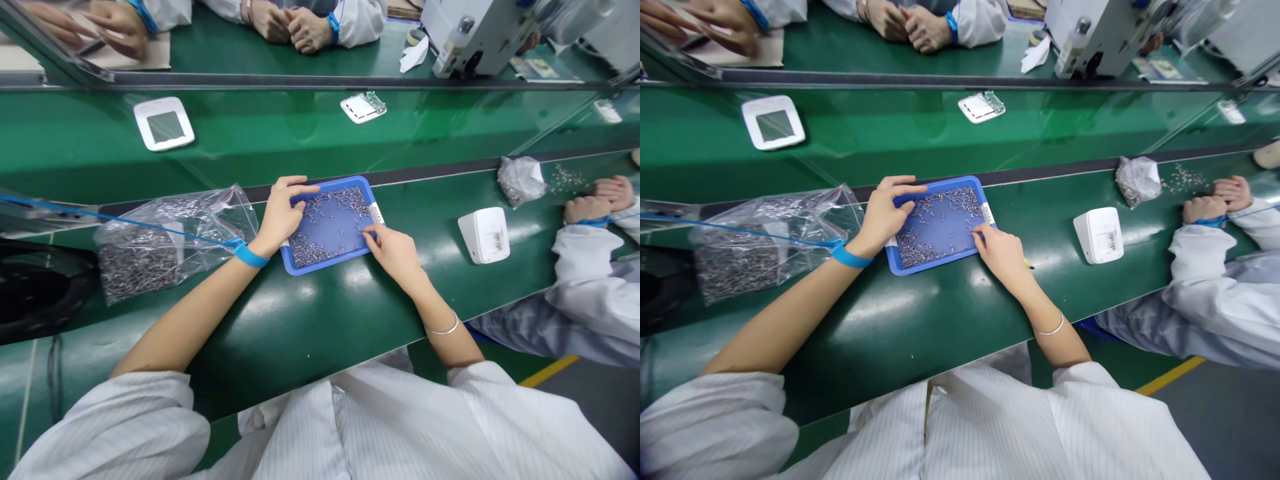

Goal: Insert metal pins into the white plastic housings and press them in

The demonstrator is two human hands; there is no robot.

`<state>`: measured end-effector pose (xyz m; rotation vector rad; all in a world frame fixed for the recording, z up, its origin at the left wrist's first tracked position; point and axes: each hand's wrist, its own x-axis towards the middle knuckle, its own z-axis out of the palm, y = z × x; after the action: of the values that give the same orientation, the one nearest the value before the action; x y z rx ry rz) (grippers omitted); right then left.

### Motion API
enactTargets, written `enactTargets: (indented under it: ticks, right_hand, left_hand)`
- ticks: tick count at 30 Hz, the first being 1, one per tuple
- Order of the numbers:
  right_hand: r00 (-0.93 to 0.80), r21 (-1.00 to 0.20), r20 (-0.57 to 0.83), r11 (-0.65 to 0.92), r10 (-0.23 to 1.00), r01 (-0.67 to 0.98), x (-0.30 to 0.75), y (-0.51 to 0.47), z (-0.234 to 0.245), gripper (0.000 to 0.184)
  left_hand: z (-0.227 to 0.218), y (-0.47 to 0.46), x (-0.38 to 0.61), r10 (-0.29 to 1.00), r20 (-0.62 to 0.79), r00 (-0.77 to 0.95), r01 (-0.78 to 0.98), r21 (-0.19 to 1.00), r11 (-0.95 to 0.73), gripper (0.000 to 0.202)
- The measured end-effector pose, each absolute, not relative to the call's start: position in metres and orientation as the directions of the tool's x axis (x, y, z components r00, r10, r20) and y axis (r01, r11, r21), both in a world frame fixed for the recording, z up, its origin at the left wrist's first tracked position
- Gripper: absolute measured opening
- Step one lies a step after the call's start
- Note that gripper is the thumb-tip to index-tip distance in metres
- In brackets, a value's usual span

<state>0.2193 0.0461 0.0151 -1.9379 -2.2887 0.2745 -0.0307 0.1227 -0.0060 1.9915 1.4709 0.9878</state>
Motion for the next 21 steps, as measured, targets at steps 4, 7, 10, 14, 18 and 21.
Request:
enactTargets:
  ticks: [4,7,10,14,18,21]
  right_hand:
    - [-0.166,-0.226,-0.025,0.156,0.986,0.962,0.219,0.046,0.017,0.024]
    - [-0.169,-0.231,-0.020,0.160,0.985,0.960,0.219,0.046,0.017,0.023]
    - [-0.167,-0.235,-0.021,0.158,0.986,0.959,0.219,0.046,0.017,0.024]
    - [-0.166,-0.229,-0.022,0.157,0.986,0.961,0.219,0.046,0.017,0.024]
    - [-0.167,-0.230,-0.007,0.161,0.986,0.960,0.219,0.046,0.016,0.022]
    - [-0.171,-0.233,0.001,0.166,0.985,0.958,0.220,0.046,0.016,0.021]
  left_hand:
    - [-0.001,0.132,-0.041,0.944,0.195,0.267,0.575,0.754,-0.318,0.045]
    - [0.004,0.138,-0.048,0.936,0.169,0.309,0.589,0.738,-0.328,0.045]
    - [0.008,0.140,-0.052,0.926,0.173,0.335,0.590,0.728,-0.349,0.039]
    - [0.010,0.138,-0.051,0.917,0.205,0.343,0.587,0.715,-0.379,0.031]
    - [0.010,0.136,-0.049,0.913,0.267,0.310,0.584,0.704,-0.404,0.027]
    - [0.009,0.138,-0.051,0.913,0.282,0.295,0.592,0.696,-0.407,0.027]
